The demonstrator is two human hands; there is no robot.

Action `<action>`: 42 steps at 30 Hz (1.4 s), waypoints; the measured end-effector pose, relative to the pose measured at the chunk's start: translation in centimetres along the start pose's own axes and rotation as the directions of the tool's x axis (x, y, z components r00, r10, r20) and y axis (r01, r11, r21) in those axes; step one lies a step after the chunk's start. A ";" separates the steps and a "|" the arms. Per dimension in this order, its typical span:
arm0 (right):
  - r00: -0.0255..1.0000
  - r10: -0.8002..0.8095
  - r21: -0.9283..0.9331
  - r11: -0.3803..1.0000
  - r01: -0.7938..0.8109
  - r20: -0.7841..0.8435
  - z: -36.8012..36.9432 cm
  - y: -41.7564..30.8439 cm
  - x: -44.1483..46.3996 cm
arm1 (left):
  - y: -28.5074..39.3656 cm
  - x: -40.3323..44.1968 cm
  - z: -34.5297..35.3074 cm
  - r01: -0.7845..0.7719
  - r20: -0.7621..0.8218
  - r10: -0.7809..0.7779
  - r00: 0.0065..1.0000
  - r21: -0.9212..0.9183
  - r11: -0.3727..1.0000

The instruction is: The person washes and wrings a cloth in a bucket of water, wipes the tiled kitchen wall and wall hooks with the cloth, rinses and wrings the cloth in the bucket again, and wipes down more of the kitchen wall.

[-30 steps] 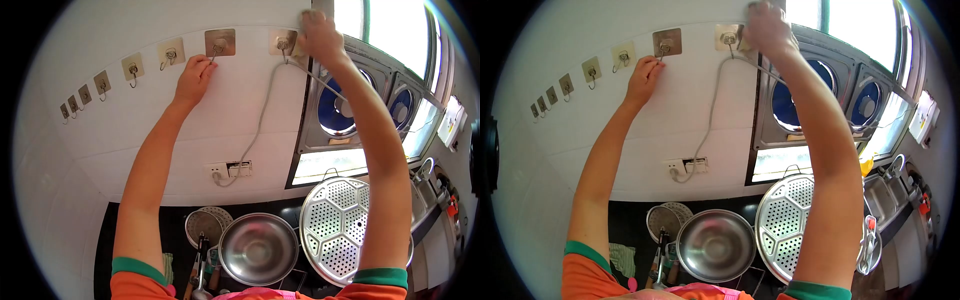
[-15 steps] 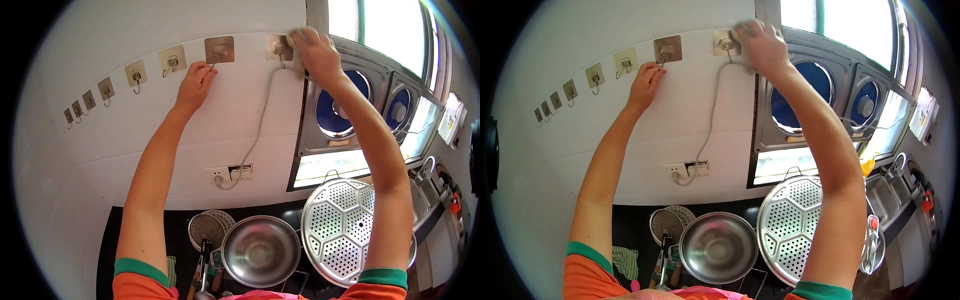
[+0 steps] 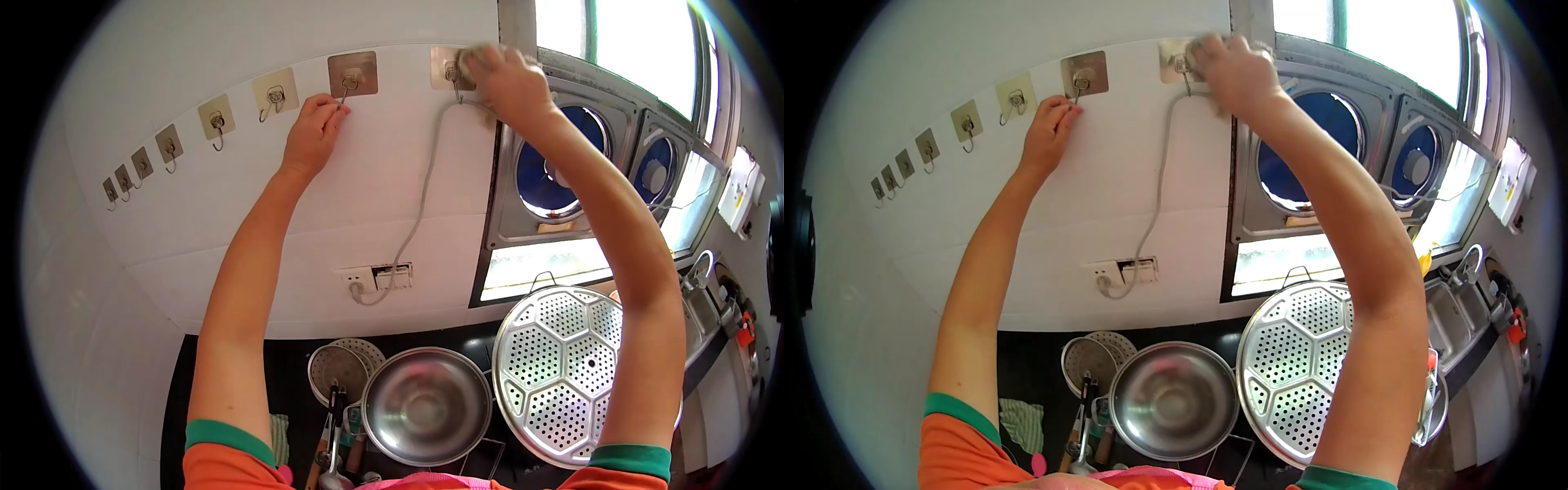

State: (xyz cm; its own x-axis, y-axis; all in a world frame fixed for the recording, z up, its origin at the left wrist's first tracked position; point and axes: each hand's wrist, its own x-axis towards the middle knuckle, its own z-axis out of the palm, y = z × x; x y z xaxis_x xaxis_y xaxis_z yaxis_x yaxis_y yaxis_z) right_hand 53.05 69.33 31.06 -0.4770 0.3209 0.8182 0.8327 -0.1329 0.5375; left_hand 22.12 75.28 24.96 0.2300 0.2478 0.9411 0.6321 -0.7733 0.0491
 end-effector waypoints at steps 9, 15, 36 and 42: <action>0.946 -0.262 -0.042 0.965 0.259 -0.191 1.5 1.5 2.3 | -0.1 0.1 -0.3 -0.074 -0.033 0.074 0.997 -0.002 0.997; 0.943 -0.289 -0.043 0.957 0.286 -0.165 1.2 2.3 2.6 | -0.3 0.0 -0.2 -0.054 -0.022 0.053 0.998 -0.030 0.998; 0.986 -0.167 -0.114 0.980 0.164 -0.015 -0.1 1.1 2.9 | -0.2 0.1 0.0 -0.068 -0.038 0.069 0.997 0.026 0.997; 0.977 -0.212 -0.140 0.967 0.211 0.006 1.4 1.6 -1.0 | -0.3 0.0 -0.5 -0.084 -0.027 0.084 0.996 -0.007 0.996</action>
State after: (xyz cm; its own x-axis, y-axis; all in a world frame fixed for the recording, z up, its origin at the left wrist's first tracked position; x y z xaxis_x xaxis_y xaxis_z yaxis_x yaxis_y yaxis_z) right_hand 55.28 70.14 30.86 -0.6410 0.3478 0.6842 0.6655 -0.1921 0.7212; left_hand 21.62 75.23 25.13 0.2622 0.1666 0.9505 0.6053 -0.7955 -0.0276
